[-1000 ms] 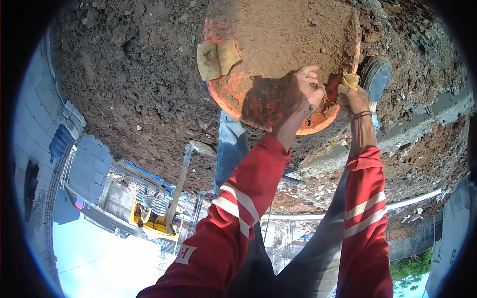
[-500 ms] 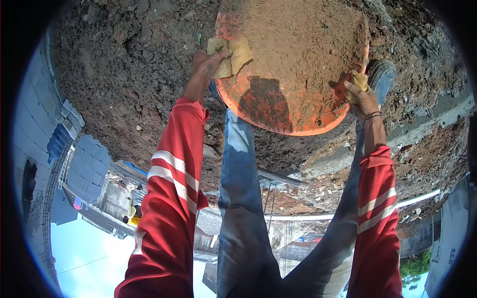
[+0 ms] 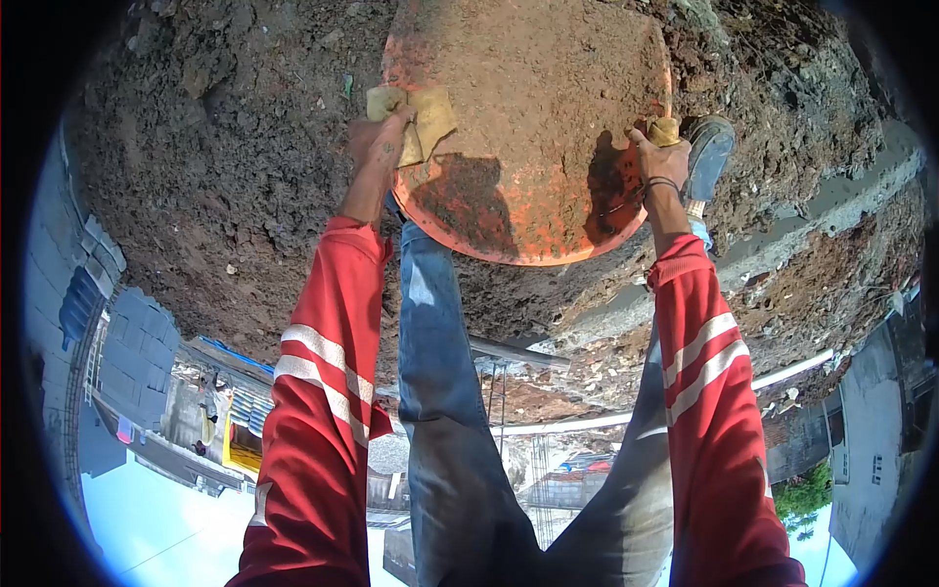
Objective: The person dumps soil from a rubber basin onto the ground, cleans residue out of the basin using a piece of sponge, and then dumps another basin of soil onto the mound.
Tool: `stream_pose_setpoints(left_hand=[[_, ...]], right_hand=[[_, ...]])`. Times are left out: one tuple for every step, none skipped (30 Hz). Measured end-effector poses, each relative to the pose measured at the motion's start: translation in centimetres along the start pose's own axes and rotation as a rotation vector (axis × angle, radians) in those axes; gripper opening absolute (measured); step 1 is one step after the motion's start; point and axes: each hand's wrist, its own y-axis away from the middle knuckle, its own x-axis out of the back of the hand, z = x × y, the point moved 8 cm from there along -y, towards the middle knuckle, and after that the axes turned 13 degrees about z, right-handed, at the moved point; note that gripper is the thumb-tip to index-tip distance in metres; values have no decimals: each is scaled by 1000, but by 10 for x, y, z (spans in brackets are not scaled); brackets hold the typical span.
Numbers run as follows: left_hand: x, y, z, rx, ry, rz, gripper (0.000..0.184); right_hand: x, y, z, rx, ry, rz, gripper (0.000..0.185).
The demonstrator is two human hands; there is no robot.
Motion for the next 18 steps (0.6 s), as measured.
stream_pose_setpoints(left_hand=[[-2, -2, -1, 2, 3, -2, 54], [-1, -4, 1, -37, -25, 34, 53], [1, -4, 0, -72, -55, 68, 51], [1, -4, -3, -65, -52, 65, 51], [0, -4, 0, -108, -9, 50, 51], [-1, -4, 4, -151, 34, 34, 51], [-6, -17, -8, -146, 28, 51, 51], [-6, -13, -6, -143, 31, 48, 51], [-4, -11, -3, -150, 23, 51, 52], [-2, -8, 0, -158, 14, 55, 53], [-3, -8, 1, -157, 14, 59, 53], [0, -8, -1, -134, -65, 108, 53], [2, -9, -3, -112, -146, 157, 54], [3, -7, 0, -115, -151, 164, 54], [5, -4, 2, -83, -185, 158, 55], [8, 0, 3, -52, -226, 157, 56], [15, 16, 15, -102, -156, 187, 54], [15, 17, 16, -142, -196, 208, 53]], right_hand=[[-3, -7, 2, -5, 1, -5, 86], [3, -5, -1, -2, 6, -4, 86], [14, -2, -6, 45, -57, 46, 86], [25, 0, -13, 94, -121, 99, 85], [26, -1, -11, 99, -114, 102, 85], [25, 0, -12, 160, -81, 72, 85], [23, 1, -15, 220, -50, 42, 85], [20, -2, -11, 222, -46, 45, 85], [11, -5, -8, 209, -18, 2, 86], [2, -9, -6, 195, 8, -42, 86], [1, -12, -2, 116, 39, -30, 76], [-7, -19, 2, 117, 34, -31, 76], [-14, -26, 6, 139, 25, -36, 69], [-21, -29, 8, 160, 15, -43, 63], [-16, -28, 5, 125, 5, -43, 51], [-22, -30, 9, 83, -32, -148, 50], [-21, -29, 6, 104, -56, -158, 48], [-39, -41, 22, 92, -73, -216, 43]])
